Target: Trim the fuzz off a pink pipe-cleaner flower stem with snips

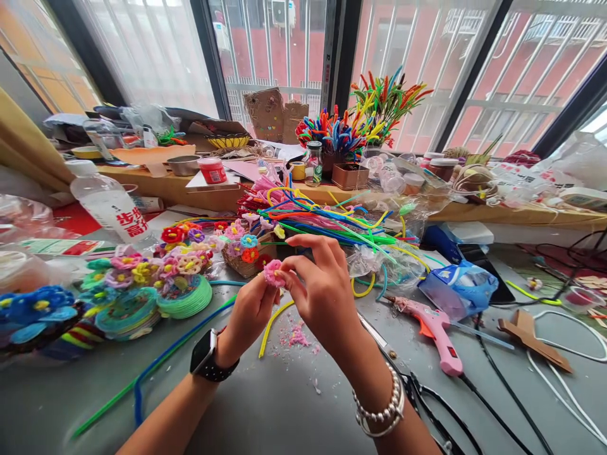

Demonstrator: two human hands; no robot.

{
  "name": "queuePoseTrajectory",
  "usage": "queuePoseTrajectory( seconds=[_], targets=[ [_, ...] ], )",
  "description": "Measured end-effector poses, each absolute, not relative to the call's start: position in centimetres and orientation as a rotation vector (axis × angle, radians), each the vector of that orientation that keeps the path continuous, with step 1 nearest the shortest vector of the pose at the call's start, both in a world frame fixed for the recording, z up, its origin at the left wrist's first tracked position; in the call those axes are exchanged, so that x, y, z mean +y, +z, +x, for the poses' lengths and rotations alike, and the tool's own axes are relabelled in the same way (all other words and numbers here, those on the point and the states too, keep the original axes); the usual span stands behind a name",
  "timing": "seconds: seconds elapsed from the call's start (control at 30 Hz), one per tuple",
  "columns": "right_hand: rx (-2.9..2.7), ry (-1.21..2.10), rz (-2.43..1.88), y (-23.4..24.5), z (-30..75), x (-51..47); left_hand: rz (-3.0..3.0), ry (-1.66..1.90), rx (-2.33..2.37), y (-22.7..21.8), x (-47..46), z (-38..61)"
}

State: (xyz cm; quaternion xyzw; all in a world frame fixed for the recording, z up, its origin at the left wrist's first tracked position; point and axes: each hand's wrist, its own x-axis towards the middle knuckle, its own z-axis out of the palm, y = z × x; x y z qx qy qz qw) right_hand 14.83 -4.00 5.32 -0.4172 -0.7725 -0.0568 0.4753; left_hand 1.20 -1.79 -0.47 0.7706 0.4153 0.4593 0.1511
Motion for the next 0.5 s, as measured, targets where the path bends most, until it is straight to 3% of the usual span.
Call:
queuePoseTrajectory(
  seconds=[0.5],
  targets=[
    [-1.916,-0.091,-1.019,5.19,15.03,-3.61,2.342,1.294,1.233,-0.83,-1.69,1.03]
  ],
)
